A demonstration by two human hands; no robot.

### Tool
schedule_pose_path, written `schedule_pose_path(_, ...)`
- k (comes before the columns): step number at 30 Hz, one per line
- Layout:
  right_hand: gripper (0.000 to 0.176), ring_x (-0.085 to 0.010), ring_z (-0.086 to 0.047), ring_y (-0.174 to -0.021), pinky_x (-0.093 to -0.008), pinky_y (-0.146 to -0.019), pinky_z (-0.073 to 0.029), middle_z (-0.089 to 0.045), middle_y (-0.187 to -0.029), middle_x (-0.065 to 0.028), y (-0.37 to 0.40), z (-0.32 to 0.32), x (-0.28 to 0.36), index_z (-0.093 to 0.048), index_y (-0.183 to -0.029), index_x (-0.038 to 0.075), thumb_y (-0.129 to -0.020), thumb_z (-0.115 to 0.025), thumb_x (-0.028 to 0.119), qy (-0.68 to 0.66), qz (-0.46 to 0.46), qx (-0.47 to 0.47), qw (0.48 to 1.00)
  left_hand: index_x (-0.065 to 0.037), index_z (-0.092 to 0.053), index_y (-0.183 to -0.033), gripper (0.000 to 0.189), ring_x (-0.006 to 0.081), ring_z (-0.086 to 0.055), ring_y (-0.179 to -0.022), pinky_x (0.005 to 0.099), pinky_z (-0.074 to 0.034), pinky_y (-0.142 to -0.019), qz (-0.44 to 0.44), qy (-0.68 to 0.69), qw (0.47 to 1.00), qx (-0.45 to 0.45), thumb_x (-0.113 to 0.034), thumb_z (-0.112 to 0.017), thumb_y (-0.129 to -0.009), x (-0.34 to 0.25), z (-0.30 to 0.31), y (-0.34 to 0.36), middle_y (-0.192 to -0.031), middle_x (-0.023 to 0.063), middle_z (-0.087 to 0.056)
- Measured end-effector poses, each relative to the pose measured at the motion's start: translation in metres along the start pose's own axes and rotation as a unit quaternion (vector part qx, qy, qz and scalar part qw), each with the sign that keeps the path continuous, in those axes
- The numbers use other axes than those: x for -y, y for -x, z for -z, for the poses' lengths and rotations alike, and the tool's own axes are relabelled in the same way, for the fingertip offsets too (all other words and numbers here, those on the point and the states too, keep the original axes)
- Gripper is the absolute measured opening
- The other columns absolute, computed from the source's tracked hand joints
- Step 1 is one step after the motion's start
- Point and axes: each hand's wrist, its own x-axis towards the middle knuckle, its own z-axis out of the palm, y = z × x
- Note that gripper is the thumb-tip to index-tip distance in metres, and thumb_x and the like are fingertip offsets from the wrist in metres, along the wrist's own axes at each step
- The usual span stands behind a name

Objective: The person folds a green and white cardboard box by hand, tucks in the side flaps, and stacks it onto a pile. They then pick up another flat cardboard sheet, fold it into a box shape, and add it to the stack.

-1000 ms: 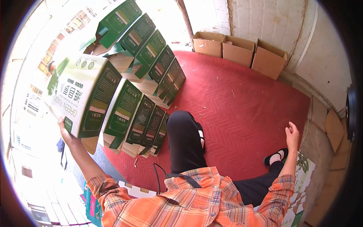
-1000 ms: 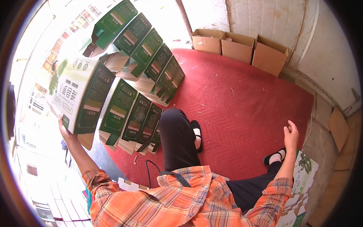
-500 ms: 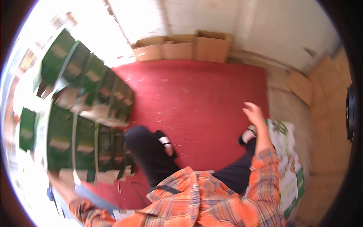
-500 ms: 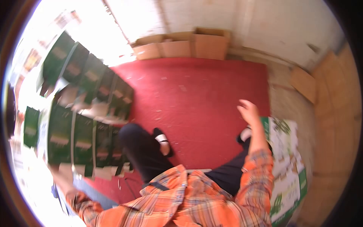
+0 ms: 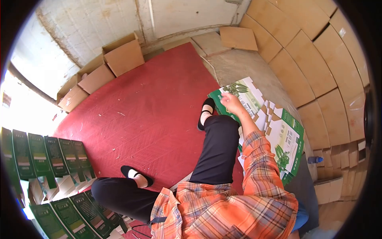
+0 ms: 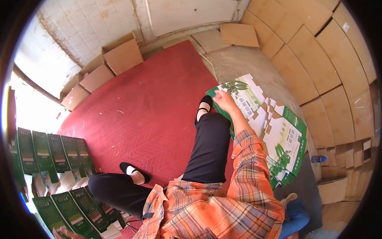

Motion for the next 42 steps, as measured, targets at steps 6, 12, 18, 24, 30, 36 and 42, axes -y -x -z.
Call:
schedule_pose_path(6,0.038,-0.0359,-0.064,-0.098,-0.0402,-0.087,-0.051,-0.067,-0.106,-0.0192,0.108,0.000,-0.162,-0.067,-0.109,0.005,-0.076,-0.073,0.023,0.214,-0.163,0.055,0.962,-0.003,-0.066,-0.110,0.026,0.0362,-0.048,-0.121,0.0503,-0.036,-0.102,-0.095,0.184,0.932,0.297,-0.007,-0.065,-0.084,-0.110,-0.101,0.073,-0.126,0.0147,-0.056)
schedule_pose_path(12,0.038,-0.0344,-0.065,-0.096,-0.0382,-0.086,-0.051,-0.068,-0.102,-0.0201,0.196,0.081,-0.230,-0.067,-0.106,-0.001,-0.076,-0.072,0.021,0.192,-0.330,-0.106,0.918,-0.006,-0.067,-0.105,0.030,0.0351,-0.045,-0.124,0.0483,-0.032,-0.104,-0.142,0.340,0.793,0.486,-0.006,-0.066,-0.075,-0.225,-0.134,0.136,-0.118,0.0112,-0.057)
schedule_pose_path(18,0.034,-0.0352,-0.067,-0.092,-0.0392,-0.083,-0.053,-0.070,-0.094,-0.0206,0.249,0.095,-0.291,-0.067,-0.103,-0.002,-0.074,-0.069,0.016,0.228,-0.377,-0.178,0.880,-0.007,-0.066,-0.105,0.033,0.0334,-0.048,-0.120,0.0478,-0.034,-0.102,-0.183,0.351,0.712,0.580,-0.007,-0.071,-0.072,-0.244,-0.151,0.177,-0.114,0.0096,-0.058)
schedule_pose_path(24,0.032,-0.0369,-0.062,-0.101,-0.0432,-0.087,-0.051,-0.063,-0.106,-0.0196,0.265,0.055,-0.282,-0.062,-0.112,0.006,-0.081,-0.060,0.013,0.237,-0.431,-0.135,0.860,-0.004,-0.065,-0.103,0.029,0.0322,-0.053,-0.108,0.0442,-0.040,-0.094,-0.137,0.360,0.694,0.608,-0.004,-0.068,-0.074,-0.247,-0.158,0.186,-0.109,0.0113,-0.059)
schedule_pose_path(30,0.038,-0.0357,-0.057,-0.105,-0.0456,-0.086,-0.051,-0.058,-0.110,-0.0150,0.246,0.061,-0.295,-0.058,-0.118,0.010,-0.081,-0.063,0.016,0.321,-0.383,-0.113,0.859,-0.002,-0.066,-0.100,0.026,0.0331,-0.055,-0.099,0.0439,-0.044,-0.087,-0.164,0.350,0.686,0.617,-0.003,-0.067,-0.074,-0.253,-0.166,0.196,-0.103,0.0130,-0.060)
schedule_pose_path(36,0.066,-0.0414,-0.057,-0.103,-0.0485,-0.084,-0.050,-0.053,-0.113,-0.0251,0.199,0.071,-0.311,-0.048,-0.134,0.012,-0.078,-0.071,0.038,0.336,-0.359,-0.090,0.866,-0.004,-0.067,-0.096,0.023,0.0338,-0.057,-0.096,0.0429,-0.047,-0.085,-0.148,0.319,0.688,0.636,-0.003,-0.066,-0.073,-0.253,-0.164,0.191,-0.100,0.0129,-0.061)
schedule_pose_path(42,0.061,-0.0366,-0.055,-0.105,-0.0467,-0.081,-0.053,-0.048,-0.112,-0.0153,0.178,0.071,-0.311,-0.049,-0.129,0.018,-0.074,-0.075,0.028,0.351,-0.381,-0.046,0.854,-0.005,-0.068,-0.097,0.023,0.0336,-0.058,-0.096,0.0425,-0.047,-0.085,-0.154,0.276,0.665,0.677,-0.007,-0.067,-0.074,-0.255,-0.163,0.195,-0.098,0.0124,-0.062)
